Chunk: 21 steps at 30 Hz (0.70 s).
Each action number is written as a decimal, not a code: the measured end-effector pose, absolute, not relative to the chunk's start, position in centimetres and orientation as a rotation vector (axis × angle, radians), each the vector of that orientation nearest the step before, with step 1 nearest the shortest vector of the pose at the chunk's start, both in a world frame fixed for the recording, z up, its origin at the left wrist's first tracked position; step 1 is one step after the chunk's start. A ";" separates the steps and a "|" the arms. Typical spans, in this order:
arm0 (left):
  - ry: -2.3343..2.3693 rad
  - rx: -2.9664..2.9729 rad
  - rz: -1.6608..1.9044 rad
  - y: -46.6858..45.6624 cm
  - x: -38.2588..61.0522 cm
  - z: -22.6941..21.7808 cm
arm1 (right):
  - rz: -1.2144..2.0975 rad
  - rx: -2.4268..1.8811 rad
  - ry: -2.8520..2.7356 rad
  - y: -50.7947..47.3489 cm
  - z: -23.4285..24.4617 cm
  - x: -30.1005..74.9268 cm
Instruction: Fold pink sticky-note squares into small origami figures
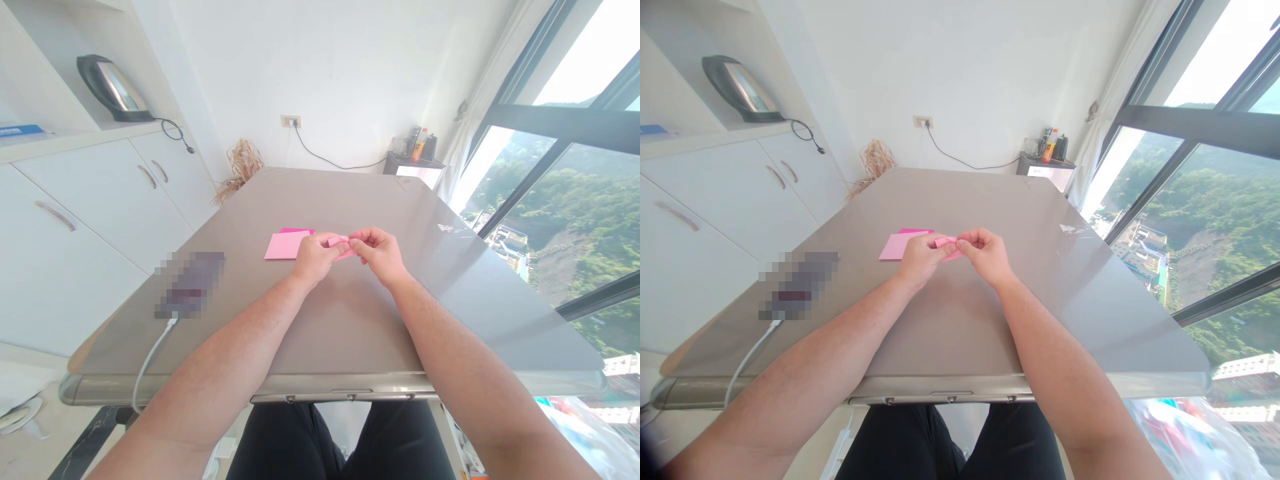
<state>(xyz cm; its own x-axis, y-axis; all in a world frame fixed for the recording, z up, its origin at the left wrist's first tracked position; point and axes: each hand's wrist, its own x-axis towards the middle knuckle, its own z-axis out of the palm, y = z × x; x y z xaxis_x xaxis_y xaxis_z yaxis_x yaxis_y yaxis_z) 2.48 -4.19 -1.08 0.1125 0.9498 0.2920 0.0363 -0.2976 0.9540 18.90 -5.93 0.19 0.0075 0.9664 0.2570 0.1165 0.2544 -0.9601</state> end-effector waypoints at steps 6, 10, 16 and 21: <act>1.036 1.632 1.357 -4.2 2.3 -1.2 | 0.899 -1.170 -1.418 -6.2 0.5 18.9; 1.018 1.623 1.368 -4.0 2.3 -1.4 | 0.819 -1.193 -1.432 -6.2 0.4 18.7; 0.961 1.587 1.320 -3.8 2.3 -1.6 | 0.845 -1.162 -1.413 -6.3 0.4 18.5; 0.948 1.573 1.308 -4.0 2.2 -1.4 | 0.922 -1.105 -1.422 -6.2 0.4 18.6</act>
